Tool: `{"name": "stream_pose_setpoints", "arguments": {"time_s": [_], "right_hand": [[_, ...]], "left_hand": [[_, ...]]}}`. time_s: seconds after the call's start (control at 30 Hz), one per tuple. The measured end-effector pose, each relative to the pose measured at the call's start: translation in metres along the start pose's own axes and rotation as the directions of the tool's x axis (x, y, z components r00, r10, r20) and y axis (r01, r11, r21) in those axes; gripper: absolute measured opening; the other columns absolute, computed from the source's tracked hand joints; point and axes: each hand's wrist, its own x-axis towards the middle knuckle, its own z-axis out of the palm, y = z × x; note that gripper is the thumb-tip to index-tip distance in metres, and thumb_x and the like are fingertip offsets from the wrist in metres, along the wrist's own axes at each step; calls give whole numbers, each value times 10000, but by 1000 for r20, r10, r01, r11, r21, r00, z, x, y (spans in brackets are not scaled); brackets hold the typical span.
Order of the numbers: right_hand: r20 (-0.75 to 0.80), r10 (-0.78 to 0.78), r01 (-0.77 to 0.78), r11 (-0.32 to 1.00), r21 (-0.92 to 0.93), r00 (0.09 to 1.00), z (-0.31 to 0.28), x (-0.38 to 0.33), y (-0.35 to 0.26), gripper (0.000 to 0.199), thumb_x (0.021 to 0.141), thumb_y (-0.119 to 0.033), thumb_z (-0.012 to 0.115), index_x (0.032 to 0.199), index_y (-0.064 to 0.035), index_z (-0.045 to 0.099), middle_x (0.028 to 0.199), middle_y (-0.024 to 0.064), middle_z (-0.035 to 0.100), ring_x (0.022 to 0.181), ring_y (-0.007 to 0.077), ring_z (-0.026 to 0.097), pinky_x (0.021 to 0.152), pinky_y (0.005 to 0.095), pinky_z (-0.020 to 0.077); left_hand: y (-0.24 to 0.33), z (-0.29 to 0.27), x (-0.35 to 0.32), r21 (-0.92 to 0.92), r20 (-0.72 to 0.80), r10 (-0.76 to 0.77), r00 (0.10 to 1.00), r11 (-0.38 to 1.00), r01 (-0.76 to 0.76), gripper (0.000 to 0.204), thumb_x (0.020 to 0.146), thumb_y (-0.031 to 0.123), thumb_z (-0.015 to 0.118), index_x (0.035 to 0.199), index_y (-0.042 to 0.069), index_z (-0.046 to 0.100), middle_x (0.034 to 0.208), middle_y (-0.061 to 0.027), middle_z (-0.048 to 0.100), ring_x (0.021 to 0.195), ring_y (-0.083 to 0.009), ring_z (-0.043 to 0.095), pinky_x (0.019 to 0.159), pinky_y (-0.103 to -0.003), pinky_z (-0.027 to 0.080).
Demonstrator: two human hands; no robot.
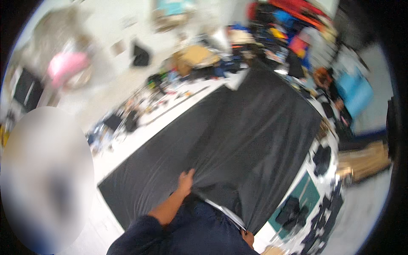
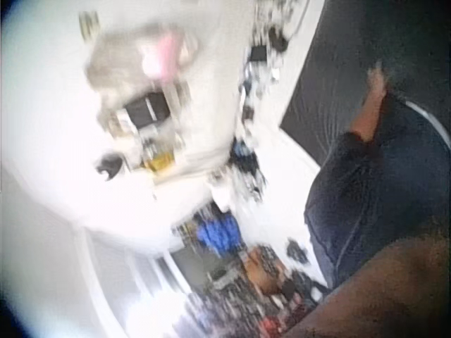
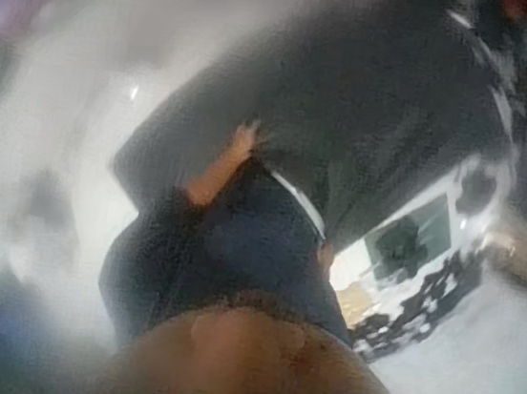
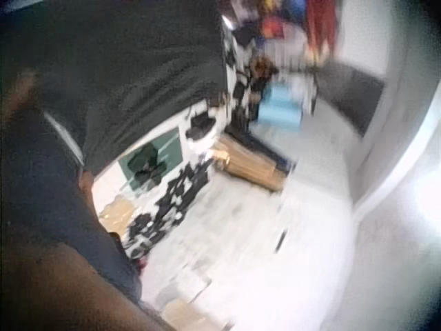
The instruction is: The person cuts a large black fabric sheet using shears, then folds it and uses a wooden stick to measure and mark the fabric before cutting again.
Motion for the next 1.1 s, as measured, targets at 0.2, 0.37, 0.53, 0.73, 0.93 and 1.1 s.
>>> {"name": "stream_pose_setpoints", "arguments": {"time_s": [0.2, 0.37, 0.53, 0.73, 0.93, 1.1], "right_hand": [[-112, 47, -49, 999, -16, 993, -5, -24, -32, 681, 929, -562, 541, 799, 101, 621, 742, 313, 591, 744, 472, 580, 700, 547, 426], [-383, -1, -153, 915, -372, 924, -22, -18, -16, 782, 915, -633, 500, 891, 129, 672, 810, 333, 642, 761, 454, 634, 684, 554, 453], [-321, -280, -25, 718, -695, 905, -75, -82, -14, 830, 916, -676, 466, 1011, 129, 644, 873, 351, 641, 796, 514, 622, 695, 560, 461], [-524, -104, 48, 992, -120, 845, 25, -151, -76, 726, 919, -587, 518, 960, 125, 649, 899, 360, 641, 920, 513, 617, 789, 544, 469], [-515, -32, -59, 985, -159, 857, 195, -284, -108, 463, 870, -481, 588, 882, -30, 690, 884, 246, 680, 862, 431, 661, 766, 513, 522], [-515, -80, 82, 996, -18, 853, 280, -387, -122, 324, 811, -353, 677, 815, -30, 676, 855, 208, 687, 840, 401, 667, 744, 486, 523]], "left_hand": [[28, -22, -11, -48, 202, 165, 965, 986, -159, 667, 933, 412, 589, 1336, -103, 456, 1258, -279, 586, 1195, -368, 562, 991, -434, 434], [-25, 0, 18, -225, 164, 241, 956, 953, -202, 651, 979, 435, 516, 1363, -76, 399, 1327, -292, 522, 1244, -380, 521, 1017, -439, 407], [-4, -14, -14, -311, 272, 201, 941, 944, -111, 581, 984, 414, 510, 1333, -43, 429, 1277, -312, 548, 1213, -443, 525, 999, -470, 416], [13, -119, -25, -294, 229, 339, 912, 918, -268, 511, 952, 365, 571, 1205, -76, 520, 1145, -272, 612, 1094, -391, 591, 928, -446, 446], [-61, -289, -41, -165, 298, 107, 948, 984, -59, 534, 905, 376, 616, 1156, -92, 556, 1059, -204, 625, 989, -286, 574, 880, -422, 449], [-101, -413, -90, -182, 276, 227, 934, 967, -181, 623, 990, 331, 543, 1425, -74, 355, 1431, -213, 443, 1284, -332, 466, 1067, -422, 378]]}}
